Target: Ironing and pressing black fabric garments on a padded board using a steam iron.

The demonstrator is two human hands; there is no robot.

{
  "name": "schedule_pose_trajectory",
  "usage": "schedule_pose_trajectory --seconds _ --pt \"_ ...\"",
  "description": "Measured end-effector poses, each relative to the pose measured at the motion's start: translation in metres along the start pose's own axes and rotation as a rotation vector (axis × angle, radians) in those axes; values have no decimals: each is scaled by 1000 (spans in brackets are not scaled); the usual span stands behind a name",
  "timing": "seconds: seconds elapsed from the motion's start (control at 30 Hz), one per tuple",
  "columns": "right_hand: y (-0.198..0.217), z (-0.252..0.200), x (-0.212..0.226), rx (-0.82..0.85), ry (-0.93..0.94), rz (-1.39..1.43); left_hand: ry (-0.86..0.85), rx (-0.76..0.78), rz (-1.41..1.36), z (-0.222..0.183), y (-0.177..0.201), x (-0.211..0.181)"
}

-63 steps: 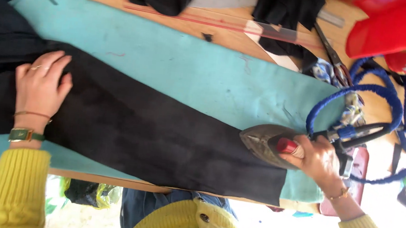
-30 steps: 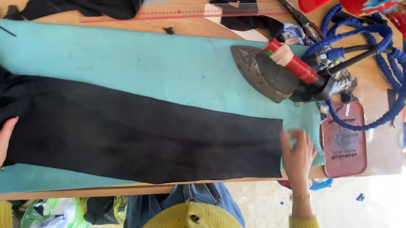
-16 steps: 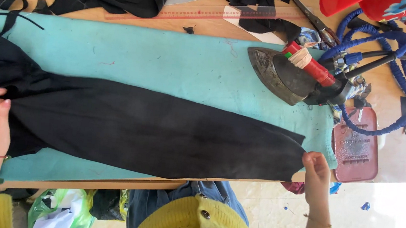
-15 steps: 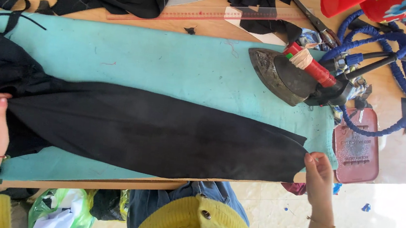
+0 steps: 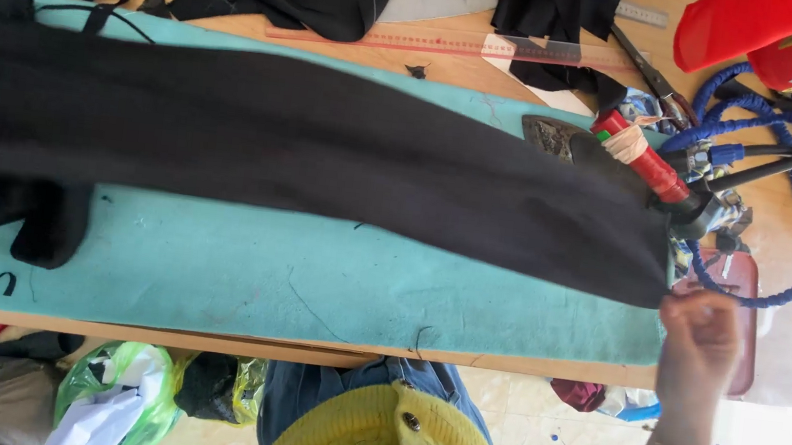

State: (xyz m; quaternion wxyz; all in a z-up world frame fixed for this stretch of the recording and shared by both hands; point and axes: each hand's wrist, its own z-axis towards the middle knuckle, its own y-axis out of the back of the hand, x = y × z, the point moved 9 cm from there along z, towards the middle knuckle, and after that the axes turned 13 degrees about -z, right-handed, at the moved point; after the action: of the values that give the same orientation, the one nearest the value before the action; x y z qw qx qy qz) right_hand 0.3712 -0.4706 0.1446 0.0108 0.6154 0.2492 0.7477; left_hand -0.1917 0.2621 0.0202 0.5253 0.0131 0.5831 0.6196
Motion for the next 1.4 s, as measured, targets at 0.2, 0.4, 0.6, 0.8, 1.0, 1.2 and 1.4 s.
schedule_pose_trajectory --seconds 0.2,0.4,0.6,0.8,1.0,1.2,1.4 --pt "-38 -33 -94 180 -306 -360 -195 143 217 -31 -8 -61" --pt "-56 -46 -111 288 -423 -345 -190 35 587 -77 -23 -91" --pt "-61 -49 -118 392 -387 -543 -271 42 415 -70 -68 -194" --pt "-58 -51 -109 501 -339 -805 -138 224 247 -99 -93 -176" --pt "-61 -39 -67 393 -142 -943 -116 131 196 -106 -137 -221" --pt "-117 -22 -11 344 296 -864 -364 348 5 -131 -271 -381" --pt "-139 -2 -52 608 237 -883 -578 555 -162 -159 -326 -458"
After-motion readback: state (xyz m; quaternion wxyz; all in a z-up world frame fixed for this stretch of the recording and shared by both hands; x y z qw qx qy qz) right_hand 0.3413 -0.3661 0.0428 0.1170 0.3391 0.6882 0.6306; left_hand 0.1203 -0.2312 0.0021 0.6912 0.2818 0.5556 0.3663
